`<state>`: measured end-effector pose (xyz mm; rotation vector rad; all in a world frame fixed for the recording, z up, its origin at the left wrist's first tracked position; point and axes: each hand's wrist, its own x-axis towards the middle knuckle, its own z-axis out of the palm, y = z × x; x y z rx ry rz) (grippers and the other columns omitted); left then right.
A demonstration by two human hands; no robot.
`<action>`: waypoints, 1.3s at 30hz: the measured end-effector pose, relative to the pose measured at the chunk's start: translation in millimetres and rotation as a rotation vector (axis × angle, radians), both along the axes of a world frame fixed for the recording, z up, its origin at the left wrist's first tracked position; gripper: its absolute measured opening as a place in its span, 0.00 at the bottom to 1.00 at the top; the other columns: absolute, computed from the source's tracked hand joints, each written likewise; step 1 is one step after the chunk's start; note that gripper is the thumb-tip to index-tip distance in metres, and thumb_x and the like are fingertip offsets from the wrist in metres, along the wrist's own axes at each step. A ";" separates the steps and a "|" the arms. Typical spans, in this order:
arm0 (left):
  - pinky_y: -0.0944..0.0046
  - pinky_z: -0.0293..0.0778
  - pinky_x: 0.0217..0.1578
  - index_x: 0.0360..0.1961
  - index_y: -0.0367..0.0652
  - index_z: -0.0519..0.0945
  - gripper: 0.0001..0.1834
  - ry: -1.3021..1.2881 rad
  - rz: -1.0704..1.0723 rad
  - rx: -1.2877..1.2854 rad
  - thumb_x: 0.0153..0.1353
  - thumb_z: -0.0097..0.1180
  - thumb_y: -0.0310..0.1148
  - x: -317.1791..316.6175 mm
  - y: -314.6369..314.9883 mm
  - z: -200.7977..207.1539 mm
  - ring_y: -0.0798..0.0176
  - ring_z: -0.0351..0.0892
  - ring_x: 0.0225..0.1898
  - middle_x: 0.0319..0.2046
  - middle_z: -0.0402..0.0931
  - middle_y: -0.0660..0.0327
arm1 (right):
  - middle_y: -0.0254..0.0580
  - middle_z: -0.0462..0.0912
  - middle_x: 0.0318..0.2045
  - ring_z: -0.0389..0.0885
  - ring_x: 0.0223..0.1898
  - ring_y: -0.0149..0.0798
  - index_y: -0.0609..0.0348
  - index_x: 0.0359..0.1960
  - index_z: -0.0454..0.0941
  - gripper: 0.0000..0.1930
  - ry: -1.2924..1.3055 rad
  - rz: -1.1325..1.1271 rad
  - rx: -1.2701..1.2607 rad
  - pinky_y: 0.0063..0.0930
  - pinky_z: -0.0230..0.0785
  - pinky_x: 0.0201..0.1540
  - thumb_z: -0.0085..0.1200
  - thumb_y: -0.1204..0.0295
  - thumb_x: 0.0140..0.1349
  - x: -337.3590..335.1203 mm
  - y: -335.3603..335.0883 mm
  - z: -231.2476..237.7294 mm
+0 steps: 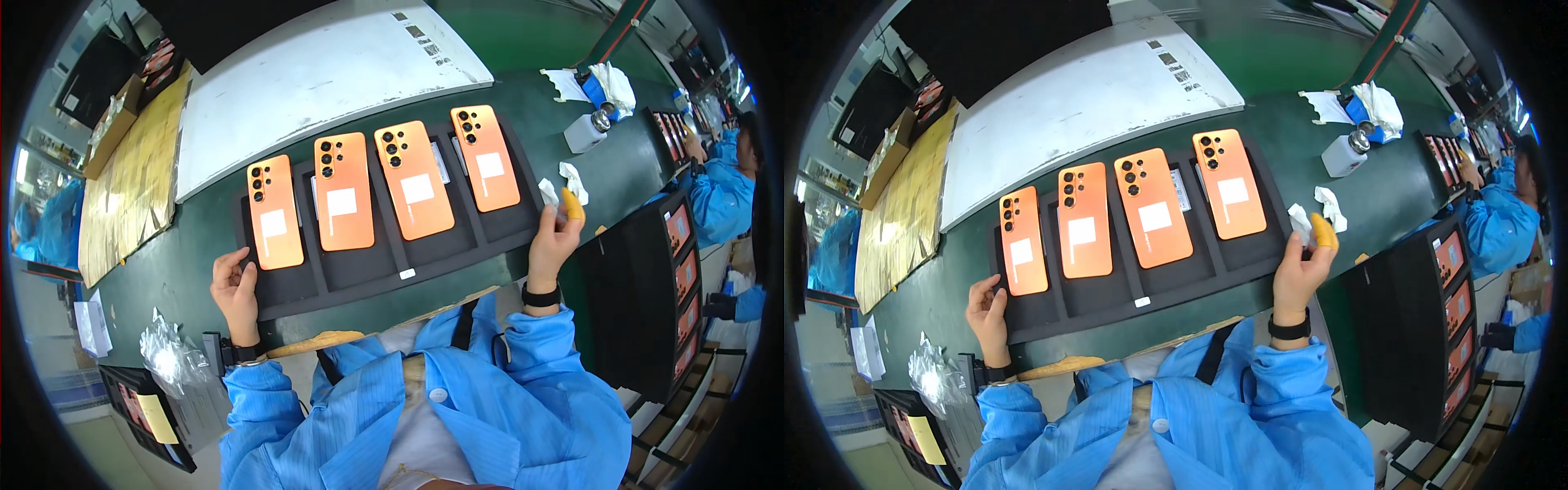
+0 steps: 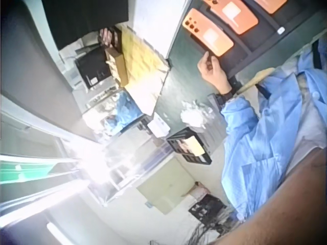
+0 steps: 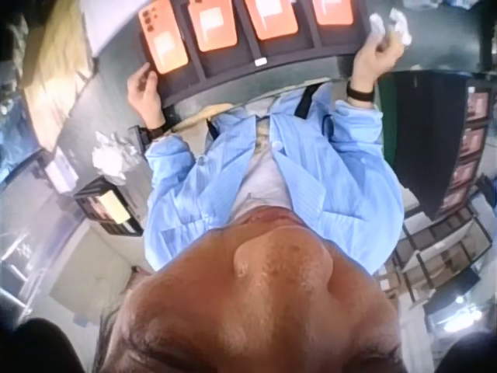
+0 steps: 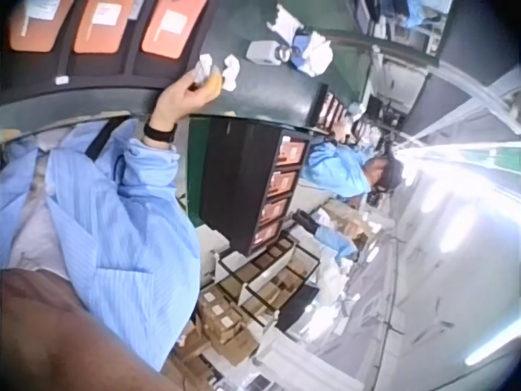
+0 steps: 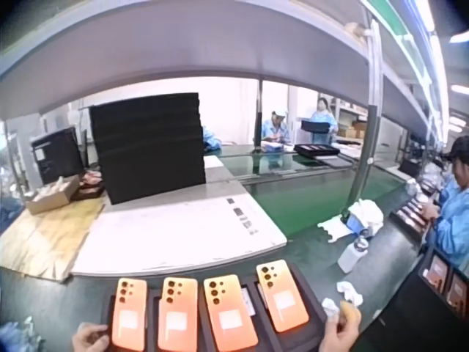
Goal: Inspecting and cleaning the camera lenses and bodies of orange smartphones on an electronics assembly line.
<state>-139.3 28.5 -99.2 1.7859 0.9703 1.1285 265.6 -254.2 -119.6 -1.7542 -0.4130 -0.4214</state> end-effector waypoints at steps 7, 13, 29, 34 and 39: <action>0.74 0.65 0.33 0.47 0.38 0.85 0.16 0.174 0.058 0.046 0.56 0.60 0.18 2.7 -4.5 14.4 0.74 0.64 0.33 0.40 0.75 0.66 | 0.46 0.75 0.48 0.78 0.46 0.39 0.63 0.56 0.77 0.17 0.039 0.069 -0.149 0.30 0.71 0.50 0.57 0.76 0.65 -10.9 -11.9 6.1; 0.70 0.72 0.33 0.47 0.38 0.84 0.14 0.303 0.104 0.026 0.59 0.60 0.21 -13.7 0.5 27.8 0.69 0.73 0.33 0.44 0.78 0.60 | 0.41 0.78 0.41 0.80 0.37 0.34 0.63 0.52 0.80 0.13 0.096 0.071 -0.172 0.28 0.73 0.45 0.56 0.76 0.67 -9.2 -29.1 26.3; 0.57 0.71 0.27 0.42 0.32 0.83 0.15 0.581 -0.327 0.528 0.51 0.56 0.13 97.4 -94.4 37.5 0.53 0.74 0.24 0.24 0.75 0.55 | 0.49 0.83 0.43 0.79 0.43 0.50 0.65 0.42 0.83 0.10 -0.226 0.251 -0.356 0.35 0.71 0.49 0.57 0.85 0.59 -28.4 9.7 37.1; 0.59 0.71 0.26 0.41 0.34 0.83 0.19 0.582 -0.330 0.632 0.46 0.55 0.14 95.6 -92.6 28.8 0.54 0.74 0.23 0.23 0.76 0.56 | 0.50 0.83 0.42 0.79 0.41 0.49 0.67 0.42 0.82 0.10 -0.181 0.283 -0.367 0.34 0.70 0.47 0.56 0.87 0.58 -25.7 10.2 40.9; 0.60 0.72 0.26 0.40 0.37 0.85 0.19 0.576 -0.329 0.706 0.45 0.54 0.19 94.1 -90.4 21.5 0.57 0.75 0.23 0.24 0.78 0.58 | 0.52 0.83 0.42 0.79 0.41 0.47 0.67 0.43 0.82 0.11 -0.136 0.299 -0.358 0.32 0.70 0.47 0.55 0.88 0.59 -23.9 10.5 41.3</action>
